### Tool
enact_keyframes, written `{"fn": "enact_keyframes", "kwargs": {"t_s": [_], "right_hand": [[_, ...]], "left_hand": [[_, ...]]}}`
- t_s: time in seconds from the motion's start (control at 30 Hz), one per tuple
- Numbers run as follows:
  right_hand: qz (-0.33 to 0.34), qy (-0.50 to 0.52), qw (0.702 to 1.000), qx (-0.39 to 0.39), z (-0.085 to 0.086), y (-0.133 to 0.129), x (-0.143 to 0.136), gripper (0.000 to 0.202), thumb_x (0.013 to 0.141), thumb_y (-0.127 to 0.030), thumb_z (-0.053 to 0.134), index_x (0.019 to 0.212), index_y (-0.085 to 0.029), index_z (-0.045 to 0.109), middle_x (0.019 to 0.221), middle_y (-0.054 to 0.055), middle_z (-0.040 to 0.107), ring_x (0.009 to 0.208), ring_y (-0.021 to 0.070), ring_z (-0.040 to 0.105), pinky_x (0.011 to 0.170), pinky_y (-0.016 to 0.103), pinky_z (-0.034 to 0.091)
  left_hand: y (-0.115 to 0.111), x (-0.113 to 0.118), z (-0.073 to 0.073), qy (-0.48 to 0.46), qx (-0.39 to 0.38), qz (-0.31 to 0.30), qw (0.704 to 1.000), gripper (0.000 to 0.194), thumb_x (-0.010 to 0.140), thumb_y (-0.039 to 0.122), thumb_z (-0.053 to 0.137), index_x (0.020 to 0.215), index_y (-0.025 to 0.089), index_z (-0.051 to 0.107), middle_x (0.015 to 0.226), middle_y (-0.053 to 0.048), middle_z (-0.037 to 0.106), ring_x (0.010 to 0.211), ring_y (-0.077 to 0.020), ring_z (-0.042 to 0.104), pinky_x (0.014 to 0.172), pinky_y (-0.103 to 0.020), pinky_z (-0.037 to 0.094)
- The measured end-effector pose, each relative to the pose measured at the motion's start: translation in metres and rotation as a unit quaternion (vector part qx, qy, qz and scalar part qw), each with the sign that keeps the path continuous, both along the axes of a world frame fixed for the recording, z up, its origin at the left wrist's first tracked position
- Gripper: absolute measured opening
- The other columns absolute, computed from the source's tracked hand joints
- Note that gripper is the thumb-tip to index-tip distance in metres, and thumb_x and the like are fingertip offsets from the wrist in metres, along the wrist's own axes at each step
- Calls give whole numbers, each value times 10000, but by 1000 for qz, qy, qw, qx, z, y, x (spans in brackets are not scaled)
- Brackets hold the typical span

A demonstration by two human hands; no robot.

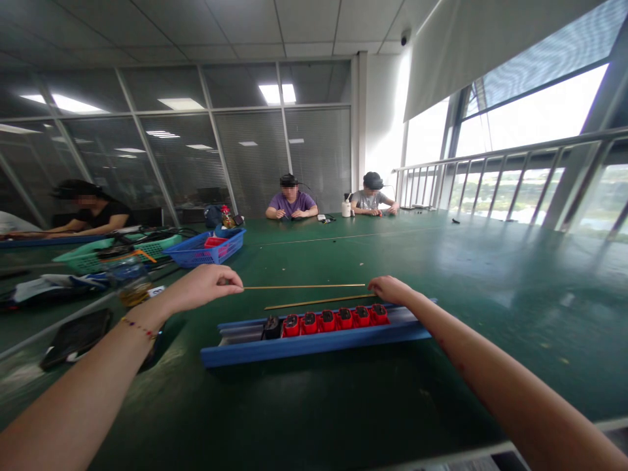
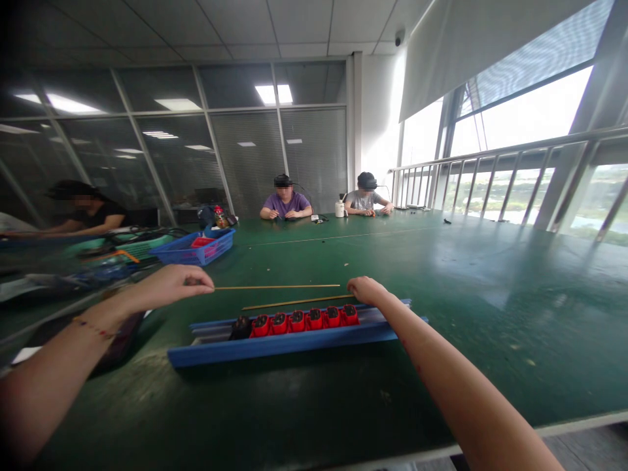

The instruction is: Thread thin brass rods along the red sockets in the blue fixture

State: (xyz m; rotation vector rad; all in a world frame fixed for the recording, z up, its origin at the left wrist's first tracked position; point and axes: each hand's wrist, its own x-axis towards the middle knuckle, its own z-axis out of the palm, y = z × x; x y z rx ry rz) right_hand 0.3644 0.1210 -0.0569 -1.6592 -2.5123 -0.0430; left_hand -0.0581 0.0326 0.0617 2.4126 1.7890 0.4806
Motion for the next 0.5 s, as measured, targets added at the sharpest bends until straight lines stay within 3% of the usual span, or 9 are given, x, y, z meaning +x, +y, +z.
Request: {"fn": "enact_keyframes", "kwargs": {"t_s": [0.23,0.5], "right_hand": [[-24,-2,1000,3,-2,1,3,352,805,-179,338,1092,-209,539,937,57,647,868,187,584,725,255,408],[0,-10,1000,-3,-5,4,1,374,743,-182,417,1095,-209,540,975,57,620,877,193,570,738,250,406]], "left_hand": [[32,21,-38,54,-93,-88,990,287,673,429,499,746,215,676,706,13,673,650,-149,580,594,-188,382],[66,42,-67,95,-87,-93,987,192,668,328,529,745,225,671,717,11,676,642,-127,586,592,-177,384]]}}
